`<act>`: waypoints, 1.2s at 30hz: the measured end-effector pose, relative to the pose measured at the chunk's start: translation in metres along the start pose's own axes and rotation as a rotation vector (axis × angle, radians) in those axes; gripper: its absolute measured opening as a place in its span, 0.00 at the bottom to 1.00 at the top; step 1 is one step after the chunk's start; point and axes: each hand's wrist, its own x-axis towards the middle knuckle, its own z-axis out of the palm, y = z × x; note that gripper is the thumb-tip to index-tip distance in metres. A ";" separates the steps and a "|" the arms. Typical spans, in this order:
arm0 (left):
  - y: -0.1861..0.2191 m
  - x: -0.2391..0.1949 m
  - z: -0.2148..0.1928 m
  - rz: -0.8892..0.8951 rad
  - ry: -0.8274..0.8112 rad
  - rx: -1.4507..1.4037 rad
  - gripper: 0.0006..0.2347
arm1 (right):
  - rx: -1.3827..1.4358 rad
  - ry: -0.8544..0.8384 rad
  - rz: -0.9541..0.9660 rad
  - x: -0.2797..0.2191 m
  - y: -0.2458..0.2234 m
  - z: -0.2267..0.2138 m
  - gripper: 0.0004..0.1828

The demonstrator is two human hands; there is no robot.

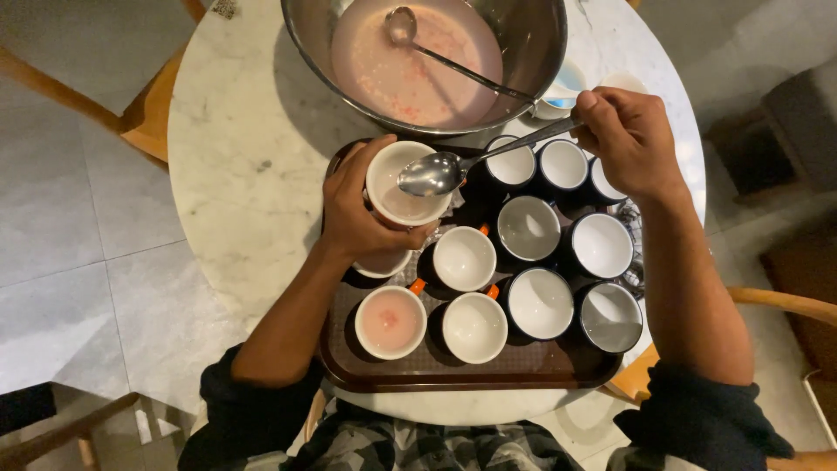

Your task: The person uses a ladle to scoop a pink liquid from a large metal bowl and pours it into small white cups arranged on a tray. They also use a spoon to add a small amount of a white substance from a separate container into the cups.

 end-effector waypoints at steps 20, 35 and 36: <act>-0.006 -0.002 0.004 0.018 -0.017 0.034 0.39 | -0.593 0.097 -0.326 -0.053 -0.032 -0.002 0.16; -0.008 -0.004 0.002 -0.053 -0.009 -0.027 0.39 | -0.419 0.238 -0.666 -0.050 -0.043 0.018 0.20; -0.009 -0.004 0.002 -0.068 -0.017 -0.029 0.39 | -0.430 0.255 -0.532 -0.050 -0.040 0.017 0.22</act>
